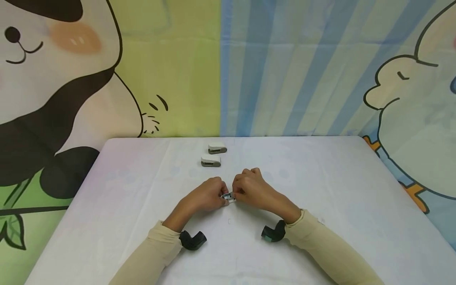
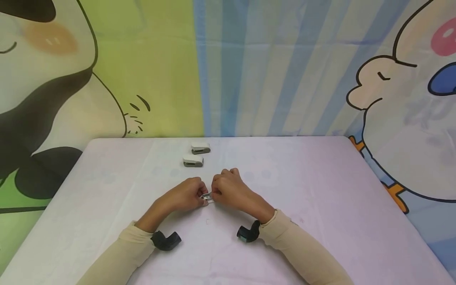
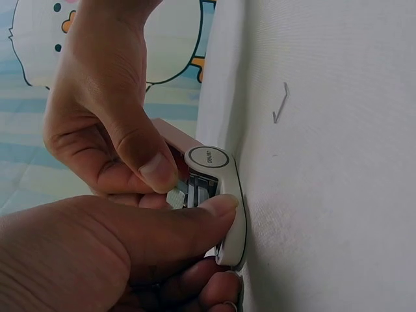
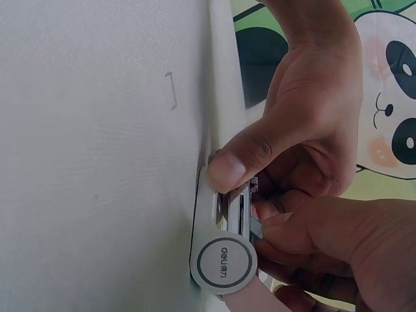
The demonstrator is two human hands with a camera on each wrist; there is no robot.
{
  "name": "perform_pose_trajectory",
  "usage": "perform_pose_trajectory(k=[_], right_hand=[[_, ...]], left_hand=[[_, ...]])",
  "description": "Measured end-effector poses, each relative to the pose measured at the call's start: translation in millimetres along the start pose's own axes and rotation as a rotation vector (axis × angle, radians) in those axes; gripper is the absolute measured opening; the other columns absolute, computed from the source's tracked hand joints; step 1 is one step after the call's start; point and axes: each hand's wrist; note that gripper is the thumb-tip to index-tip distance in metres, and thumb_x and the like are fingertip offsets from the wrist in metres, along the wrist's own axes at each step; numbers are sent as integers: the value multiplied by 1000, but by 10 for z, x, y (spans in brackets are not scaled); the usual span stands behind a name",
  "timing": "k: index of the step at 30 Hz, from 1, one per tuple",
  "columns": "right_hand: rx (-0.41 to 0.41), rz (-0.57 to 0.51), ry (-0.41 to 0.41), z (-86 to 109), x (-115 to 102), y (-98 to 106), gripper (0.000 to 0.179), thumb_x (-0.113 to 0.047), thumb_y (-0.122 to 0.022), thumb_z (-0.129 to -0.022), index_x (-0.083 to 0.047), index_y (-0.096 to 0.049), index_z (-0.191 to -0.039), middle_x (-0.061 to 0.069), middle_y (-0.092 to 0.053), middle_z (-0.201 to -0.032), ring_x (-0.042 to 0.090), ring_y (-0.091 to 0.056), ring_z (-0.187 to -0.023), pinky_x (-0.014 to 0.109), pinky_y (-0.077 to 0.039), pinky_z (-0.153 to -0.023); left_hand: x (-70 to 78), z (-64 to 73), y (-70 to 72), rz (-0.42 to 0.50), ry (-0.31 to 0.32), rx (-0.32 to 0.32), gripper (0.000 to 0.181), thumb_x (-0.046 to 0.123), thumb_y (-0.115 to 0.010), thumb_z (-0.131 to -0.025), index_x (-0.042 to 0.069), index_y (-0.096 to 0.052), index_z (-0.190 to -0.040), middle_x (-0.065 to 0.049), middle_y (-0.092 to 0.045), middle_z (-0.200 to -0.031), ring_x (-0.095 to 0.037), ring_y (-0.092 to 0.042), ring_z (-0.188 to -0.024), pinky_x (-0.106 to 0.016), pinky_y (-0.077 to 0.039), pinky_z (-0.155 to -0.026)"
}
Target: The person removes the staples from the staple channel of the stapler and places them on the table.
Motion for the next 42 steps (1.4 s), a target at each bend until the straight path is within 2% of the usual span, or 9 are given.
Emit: perform_pose_trajectory(k=[4,9,20,27,30,35,42], right_hand=[[-15,22,28,-19,6,28,19,-9,-73,-83,-19,-62,-71,-7,-61,-84,14,-46,-79,41,-29,-78],[-25,4,13,-12,24,52,16,-10,-73,-84,-19,-65,-73,-7,-63,-86,14,-47,-81,42,-30,-78],[47,-79,-22,-24,148,112,8,-6,-73,-83,-13,-73,-79,-7,-65,-91,14,-50,-84,44,-31,-80],[101,-144,-93,-130,524,127,7,-10,-72,-87,-9,-76,-81,-1,-67,-97,19,-54,-91,48,-30,-82],[122,-160,-146,-177,712,127,6,-9,-72,-88,-8,-75,-83,0,-68,-97,21,-56,-91,50,-29,-82],[150,-197,-246,-273,943,152,5,-10,-70,-90,-9,-73,-85,1,-68,-98,20,-56,-88,53,-27,-86],[129,-144,-301,-507,1166,119,8,-10,-67,-92,-10,-73,-88,2,-68,-97,19,-58,-85,51,-29,-87]], left_hand=[[11,11,18,-5,19,2,14,9,-77,-82,3,-66,-89,-3,-53,-82,-17,-50,-75,-33,-42,-65],[13,6,16,-9,18,-2,15,10,-77,-83,4,-67,-90,-2,-53,-83,-17,-50,-77,-33,-43,-68],[-32,-22,-6,-2,19,-10,15,10,-78,-82,5,-67,-91,-1,-53,-84,-16,-49,-77,-33,-43,-68],[-36,-22,1,12,45,-25,15,10,-78,-83,6,-67,-92,-1,-54,-85,-17,-50,-78,-33,-44,-70],[-22,-15,6,19,57,-31,15,10,-78,-83,5,-68,-94,-1,-54,-85,-17,-50,-78,-33,-44,-71],[-15,-10,6,17,39,-30,16,10,-77,-83,5,-68,-95,-1,-54,-85,-17,-50,-79,-34,-44,-72],[-17,-17,0,13,19,-29,15,10,-77,-84,5,-68,-95,-1,-55,-85,-16,-50,-79,-34,-44,-73]])
Point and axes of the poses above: each hand's wrist, its own z-axis away from the middle knuckle, its own y-axis out of the back of the hand, x = y × z
